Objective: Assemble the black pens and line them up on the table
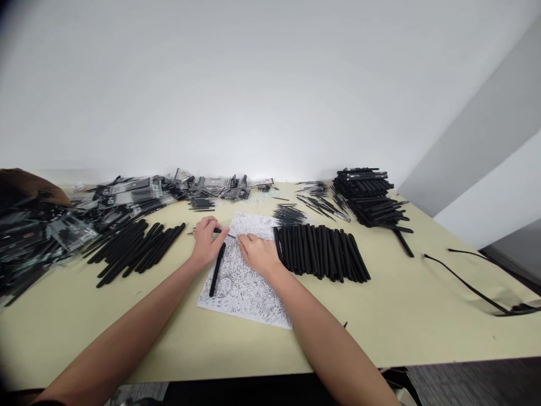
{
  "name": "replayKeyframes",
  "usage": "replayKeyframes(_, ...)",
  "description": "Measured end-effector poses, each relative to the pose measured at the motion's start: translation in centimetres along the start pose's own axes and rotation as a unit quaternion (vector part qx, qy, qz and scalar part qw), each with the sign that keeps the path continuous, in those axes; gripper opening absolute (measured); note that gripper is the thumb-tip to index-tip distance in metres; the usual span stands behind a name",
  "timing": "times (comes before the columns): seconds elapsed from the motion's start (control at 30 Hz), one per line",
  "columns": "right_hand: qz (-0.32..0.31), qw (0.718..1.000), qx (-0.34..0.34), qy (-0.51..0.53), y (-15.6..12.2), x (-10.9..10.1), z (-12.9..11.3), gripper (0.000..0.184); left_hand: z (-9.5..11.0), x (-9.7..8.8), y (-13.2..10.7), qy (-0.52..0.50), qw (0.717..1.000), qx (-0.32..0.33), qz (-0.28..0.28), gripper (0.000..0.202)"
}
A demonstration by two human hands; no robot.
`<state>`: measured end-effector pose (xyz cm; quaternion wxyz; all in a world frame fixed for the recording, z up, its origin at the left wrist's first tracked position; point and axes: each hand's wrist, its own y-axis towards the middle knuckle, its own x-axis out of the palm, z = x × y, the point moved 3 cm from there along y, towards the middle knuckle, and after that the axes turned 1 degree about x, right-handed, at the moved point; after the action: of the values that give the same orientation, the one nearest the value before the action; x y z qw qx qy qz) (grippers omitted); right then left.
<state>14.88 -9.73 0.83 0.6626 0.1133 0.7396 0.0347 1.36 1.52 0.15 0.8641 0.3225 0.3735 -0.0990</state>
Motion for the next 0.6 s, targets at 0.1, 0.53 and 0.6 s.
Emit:
replayKeyframes(0.1,0.046,0.999,0.001,0.003,-0.08,-0.3,-0.01,0.044,0.04,-0.14,-0.08,-0.006,1.0,0.013,0.018,0.019)
replayKeyframes(0.53,0.088,0.993,0.064,-0.036,0.04,-0.82,0.7,0.047,-0.1,-0.05,-0.16,0.024,0.999,-0.025,0.012,0.026)
replayKeyframes(0.6,0.087,0.993,0.059,-0.052,0.1,-0.99,0.86,0.047,-0.1,-0.14,-0.15,0.023,0.999,-0.037,0.015,0.028)
